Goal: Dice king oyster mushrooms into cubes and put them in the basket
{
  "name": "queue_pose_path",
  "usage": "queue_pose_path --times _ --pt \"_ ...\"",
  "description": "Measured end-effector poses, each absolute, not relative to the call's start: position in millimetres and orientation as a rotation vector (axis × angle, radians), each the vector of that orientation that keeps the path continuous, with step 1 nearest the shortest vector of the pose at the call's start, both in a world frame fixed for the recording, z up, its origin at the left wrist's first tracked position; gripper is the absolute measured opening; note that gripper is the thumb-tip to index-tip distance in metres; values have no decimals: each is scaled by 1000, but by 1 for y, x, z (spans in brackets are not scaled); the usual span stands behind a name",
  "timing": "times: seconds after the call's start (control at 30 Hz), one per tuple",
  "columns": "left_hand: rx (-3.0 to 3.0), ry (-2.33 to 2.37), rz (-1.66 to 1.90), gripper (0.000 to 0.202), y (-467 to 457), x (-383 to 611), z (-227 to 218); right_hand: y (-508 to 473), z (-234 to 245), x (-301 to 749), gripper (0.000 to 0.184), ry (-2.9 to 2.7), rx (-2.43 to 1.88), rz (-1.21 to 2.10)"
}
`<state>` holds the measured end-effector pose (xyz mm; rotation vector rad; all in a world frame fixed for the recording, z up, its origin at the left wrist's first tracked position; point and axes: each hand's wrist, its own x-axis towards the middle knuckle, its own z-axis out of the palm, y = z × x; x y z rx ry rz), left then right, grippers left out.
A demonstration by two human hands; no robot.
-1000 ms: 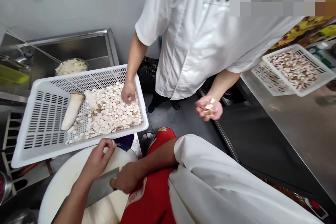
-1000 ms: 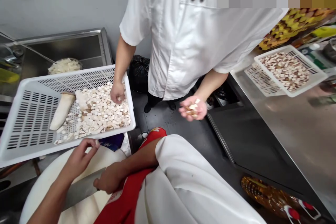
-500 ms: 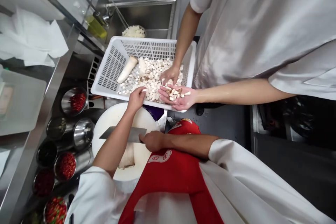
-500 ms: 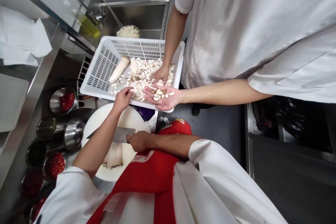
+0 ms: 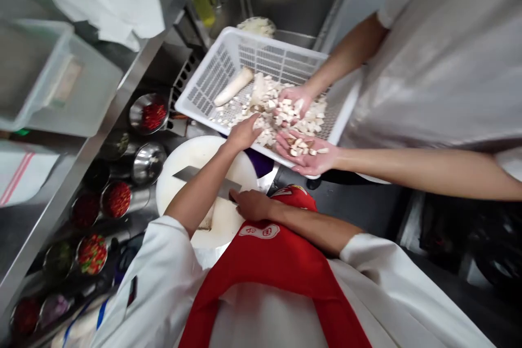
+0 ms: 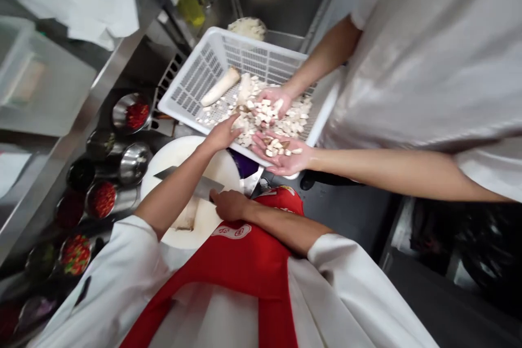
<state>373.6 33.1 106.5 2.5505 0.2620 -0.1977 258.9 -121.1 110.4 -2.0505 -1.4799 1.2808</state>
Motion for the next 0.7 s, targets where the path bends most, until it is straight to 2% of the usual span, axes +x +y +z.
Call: queue_pose_path --times 0.07,0.13,0.3,0.37,0.47,0.57,0.63,0.7 --pt "2515 182 -86 50 52 363 119 -124 108 262 45 -1512 -2037 1294" --pt "2496 196 75 47 86 338 140 -123 103 268 50 -1544 -2024 1299" --pt "2426 730 366 52 166 200 182 -116 91 282 53 -1355 -1947 1341" --pt "2357 1008 303 56 172 142 172 -115 93 286 52 -1240 -1895 1396" --pt "2242 1239 -75 66 149 87 131 -115 96 292 52 -1101 -1847 1525" --pt "2236 1251 -436 98 107 74 87 -114 96 296 50 -1035 -1857 1601" --pt "2307 1279 -507 114 83 78 68 -112 95 297 50 -1105 -1933 1539" --pt "2400 1328 -483 119 68 82 58 -111 95 295 51 -1255 -2039 1380"
